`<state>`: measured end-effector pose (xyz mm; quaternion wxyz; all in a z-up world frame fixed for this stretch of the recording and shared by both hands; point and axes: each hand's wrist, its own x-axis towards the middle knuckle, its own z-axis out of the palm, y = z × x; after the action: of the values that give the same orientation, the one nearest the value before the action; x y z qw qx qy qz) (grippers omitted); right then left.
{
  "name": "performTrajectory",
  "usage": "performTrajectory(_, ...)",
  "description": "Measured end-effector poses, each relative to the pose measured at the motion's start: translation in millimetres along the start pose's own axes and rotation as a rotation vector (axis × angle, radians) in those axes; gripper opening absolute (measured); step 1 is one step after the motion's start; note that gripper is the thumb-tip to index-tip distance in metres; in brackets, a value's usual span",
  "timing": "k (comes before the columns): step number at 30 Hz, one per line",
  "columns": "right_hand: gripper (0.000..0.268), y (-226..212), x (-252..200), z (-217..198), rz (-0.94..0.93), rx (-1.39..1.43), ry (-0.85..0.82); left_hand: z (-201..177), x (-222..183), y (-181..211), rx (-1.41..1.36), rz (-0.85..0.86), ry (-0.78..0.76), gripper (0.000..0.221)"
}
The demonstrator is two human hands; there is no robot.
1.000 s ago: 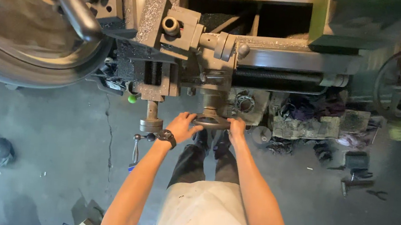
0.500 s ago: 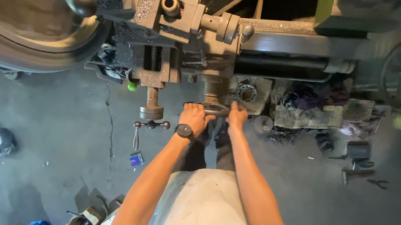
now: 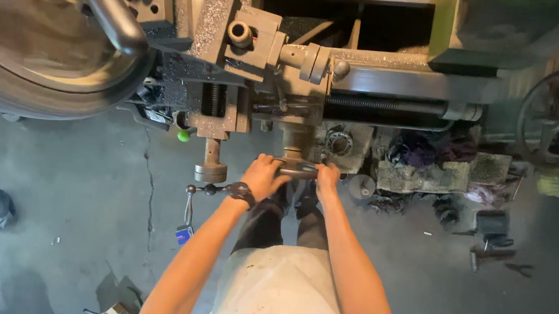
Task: Machining a motorcycle wheel hub using a lathe and measuring dimensions with calipers.
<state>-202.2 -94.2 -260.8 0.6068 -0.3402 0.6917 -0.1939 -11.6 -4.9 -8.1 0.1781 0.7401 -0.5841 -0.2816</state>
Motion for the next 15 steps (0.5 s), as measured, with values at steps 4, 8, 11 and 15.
performTrajectory(4,0.024,20.8,27.1,-17.9,0.153,0.311,-0.232,13.8,-8.2,-43.8,-0.091,0.018,0.023,0.052)
performTrajectory(8,0.017,34.8,50.3,-25.8,0.272,0.48,-0.422,14.9,-8.3,-18.8,-0.085,-0.04,-0.015,0.045)
performTrajectory(11,0.02,1.6,26.0,-27.4,0.31,0.474,-0.366,25.1,-4.9,-4.9,0.042,-0.021,0.014,0.042)
performTrajectory(15,0.031,-17.5,3.9,-16.6,0.279,0.309,0.045,33.7,0.4,17.1,0.186,-0.042,0.07,0.041)
